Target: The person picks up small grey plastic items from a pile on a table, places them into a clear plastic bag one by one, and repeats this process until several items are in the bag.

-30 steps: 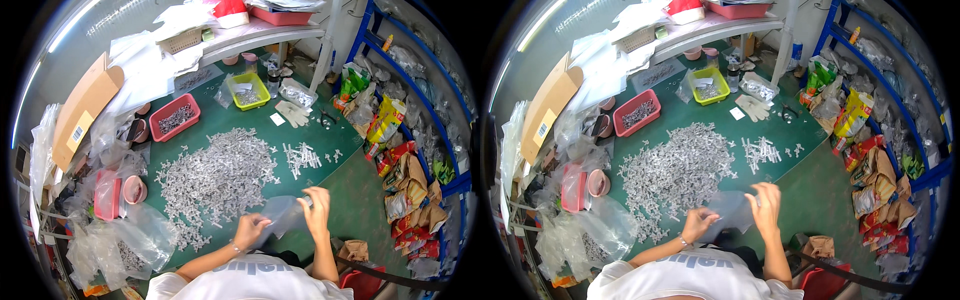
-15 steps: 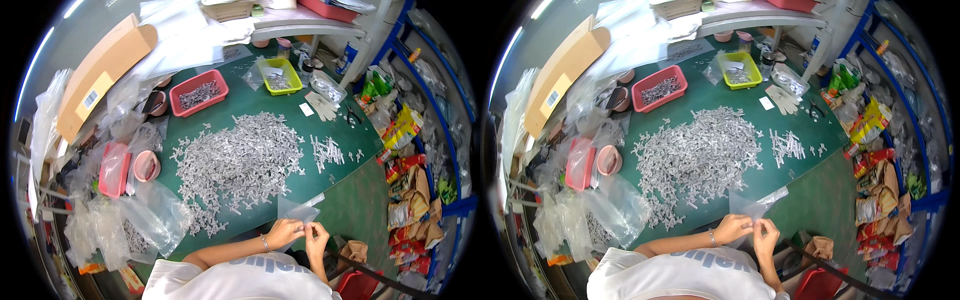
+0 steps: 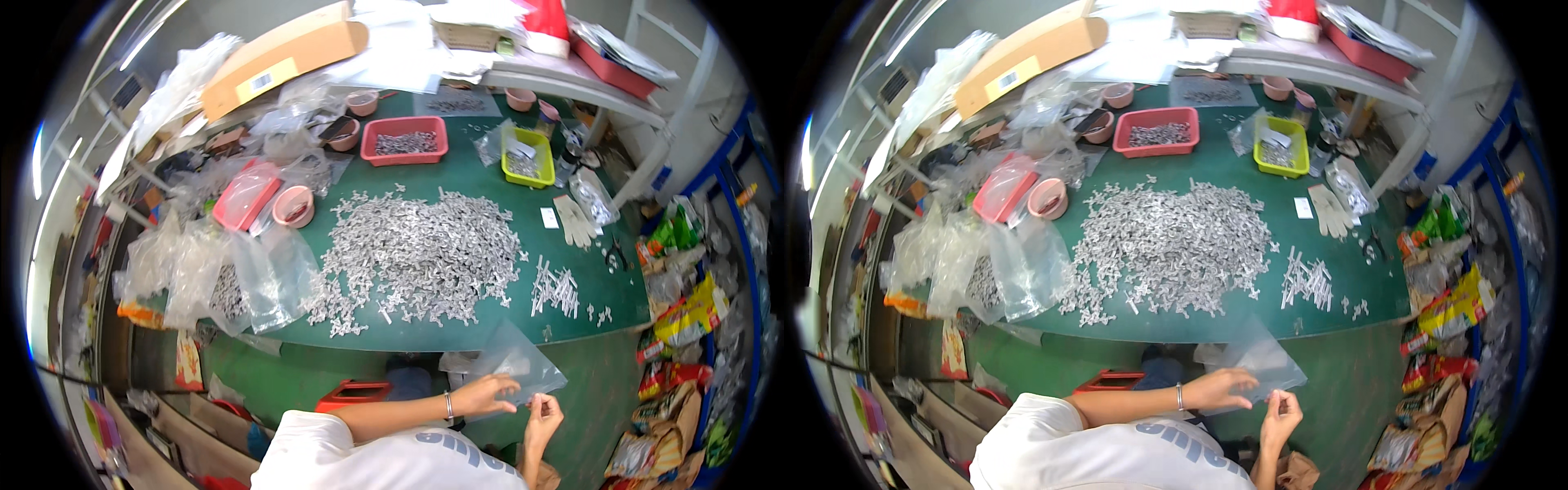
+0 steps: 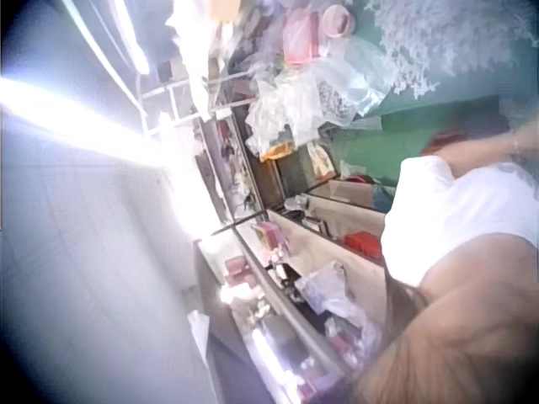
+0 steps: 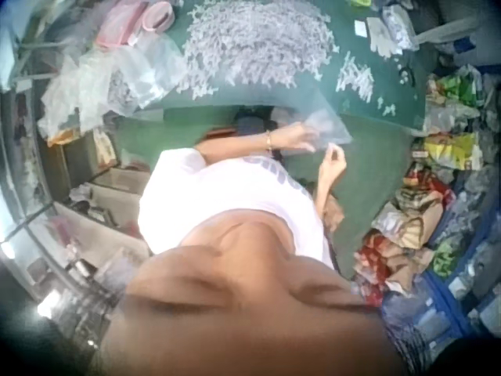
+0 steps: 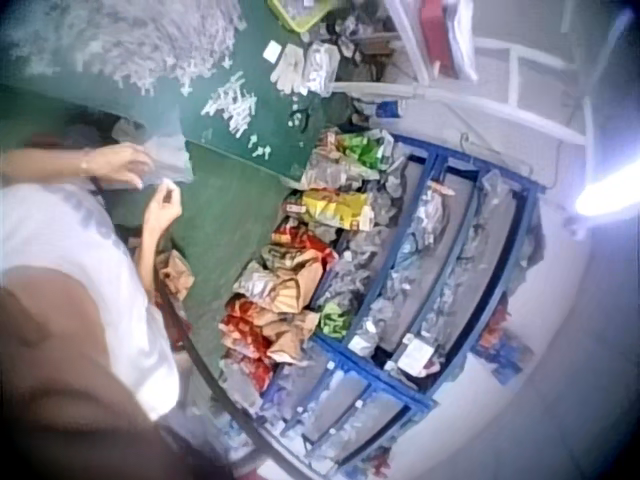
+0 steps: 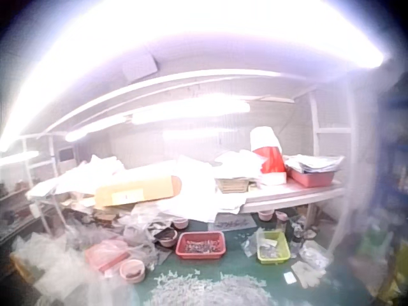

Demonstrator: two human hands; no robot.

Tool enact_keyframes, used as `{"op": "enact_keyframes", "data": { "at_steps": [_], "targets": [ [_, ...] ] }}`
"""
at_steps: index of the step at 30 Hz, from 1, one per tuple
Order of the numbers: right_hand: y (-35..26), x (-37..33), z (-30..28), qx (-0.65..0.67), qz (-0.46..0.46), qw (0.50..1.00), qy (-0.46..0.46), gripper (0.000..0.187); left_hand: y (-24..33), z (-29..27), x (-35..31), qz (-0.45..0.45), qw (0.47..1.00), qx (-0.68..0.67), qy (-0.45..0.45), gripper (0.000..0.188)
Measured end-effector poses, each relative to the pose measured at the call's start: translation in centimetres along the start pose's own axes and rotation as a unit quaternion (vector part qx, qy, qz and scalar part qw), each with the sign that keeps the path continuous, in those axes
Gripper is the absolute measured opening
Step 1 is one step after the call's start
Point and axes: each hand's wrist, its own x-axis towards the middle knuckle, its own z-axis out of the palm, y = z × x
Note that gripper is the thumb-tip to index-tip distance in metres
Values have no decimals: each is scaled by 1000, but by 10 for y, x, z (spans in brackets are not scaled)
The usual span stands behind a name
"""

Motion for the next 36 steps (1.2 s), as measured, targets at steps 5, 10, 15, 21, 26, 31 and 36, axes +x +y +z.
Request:
{"op": "enact_keyframes", "data": {
  "at_steps": [5, 10, 15, 21, 26, 31, 36],
  "targets": [
    [-3, 5, 4, 27, -52, 996, -62, 8, -5, 9, -9, -45, 997, -30, 54, 21],
    [-7, 17, 19, 35, -78, 990, -113, 9, -5, -15, -17, -122, 979, -139, 86, 17],
    [-34, 28, 45, 14, -190, 964, -184, 8, 1, -45, -30, -88, 990, -48, 102, 32],
    [-115, 19, 69, -119, -264, 939, -186, 13, -18, -78, -29, -27, 928, 108, 355, 24],
    [-126, 34, 66, -227, -139, 961, -79, 27, 18, -127, -35, -43, 853, 31, 519, 21],
    [-91, 42, 97, -30, -229, 972, -40, 34, 19, -108, -24, 89, 859, 65, 500, 17],
    [-86, 29, 118, -63, -216, 971, -83, 30, 31, -93, -21, 141, 884, 62, 442, 18]
  ]
}}
